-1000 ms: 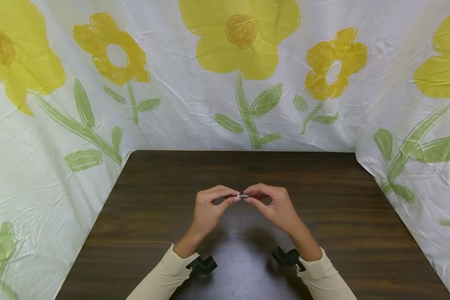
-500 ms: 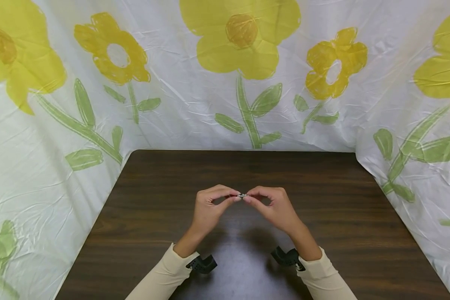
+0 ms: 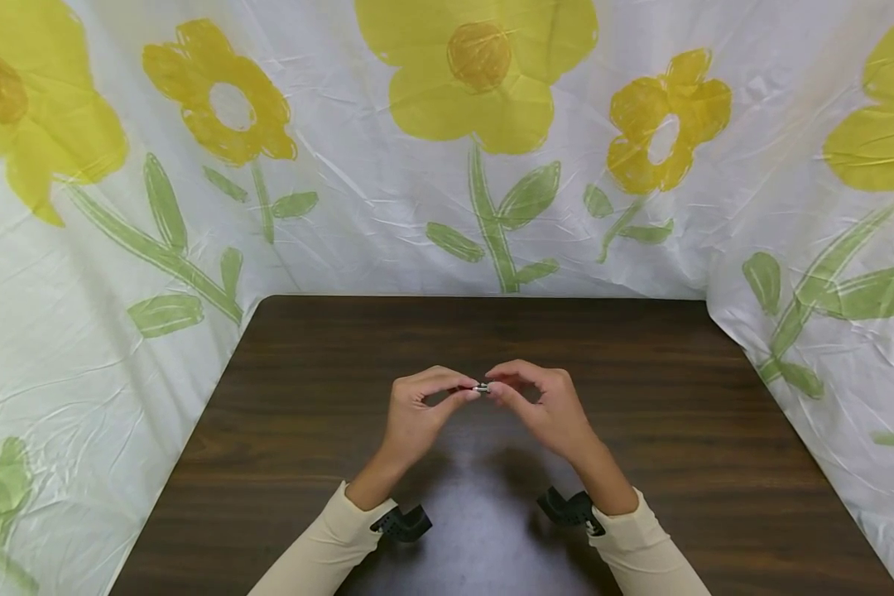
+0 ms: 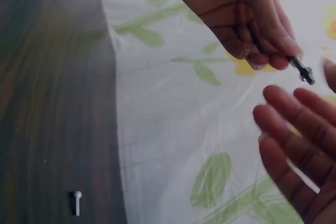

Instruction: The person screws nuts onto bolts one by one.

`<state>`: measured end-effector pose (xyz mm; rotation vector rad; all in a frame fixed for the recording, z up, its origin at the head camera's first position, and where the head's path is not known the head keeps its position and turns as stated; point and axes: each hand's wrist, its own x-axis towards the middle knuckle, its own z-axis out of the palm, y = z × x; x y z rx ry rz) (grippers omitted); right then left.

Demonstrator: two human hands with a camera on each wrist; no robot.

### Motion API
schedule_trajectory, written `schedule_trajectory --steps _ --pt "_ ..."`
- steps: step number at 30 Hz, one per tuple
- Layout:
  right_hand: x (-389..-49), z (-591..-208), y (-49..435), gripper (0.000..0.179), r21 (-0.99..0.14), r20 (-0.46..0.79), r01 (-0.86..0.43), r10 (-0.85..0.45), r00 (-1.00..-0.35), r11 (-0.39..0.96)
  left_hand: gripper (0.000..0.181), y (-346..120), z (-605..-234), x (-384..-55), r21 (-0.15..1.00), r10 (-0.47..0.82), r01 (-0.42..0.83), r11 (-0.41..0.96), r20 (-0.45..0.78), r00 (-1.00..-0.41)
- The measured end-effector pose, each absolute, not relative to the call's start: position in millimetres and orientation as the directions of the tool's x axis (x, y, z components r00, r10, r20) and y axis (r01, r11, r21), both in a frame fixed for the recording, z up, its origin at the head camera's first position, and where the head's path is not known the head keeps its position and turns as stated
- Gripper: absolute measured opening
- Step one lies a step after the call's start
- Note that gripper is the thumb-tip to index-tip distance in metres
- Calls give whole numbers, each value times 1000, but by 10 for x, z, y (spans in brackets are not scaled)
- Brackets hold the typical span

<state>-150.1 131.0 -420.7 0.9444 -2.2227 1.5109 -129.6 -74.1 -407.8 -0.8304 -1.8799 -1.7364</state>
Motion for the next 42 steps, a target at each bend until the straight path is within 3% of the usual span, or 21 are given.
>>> schedule_trajectory --steps 4,8,24,31,34,36,42 --pt "-1515 -4211 1329 36 -662 644 -728 -363 -673 176 12 -755 -4088 -1292 729 119 684 32 676 -727" --pt "-1535 -4206 1338 32 -641 675 -755 -365 -641 139 12 -757 -4092 -1305 737 125 675 29 668 -734" --pt "-1513 -4204 1328 15 -694 592 -698 -413 -692 176 13 -747 -4120 -1322 725 135 688 13 681 -720" --pt "-1494 -4225 1324 21 -709 554 -673 -423 -717 212 15 -758 -4139 -1303 719 125 694 19 687 -716" --pt "-1503 -4208 1334 12 -700 573 -677 -388 -722 227 14 -757 -4136 -1311 723 126 691 19 684 -719" --pt "-1517 -4192 1346 11 -685 598 -692 -366 -713 228 13 -752 -4132 -1323 726 128 687 19 680 -722" --pt "-1528 -4185 1358 31 -635 661 -756 -395 -638 158 13 -747 -4125 -1316 728 124 684 30 677 -726"
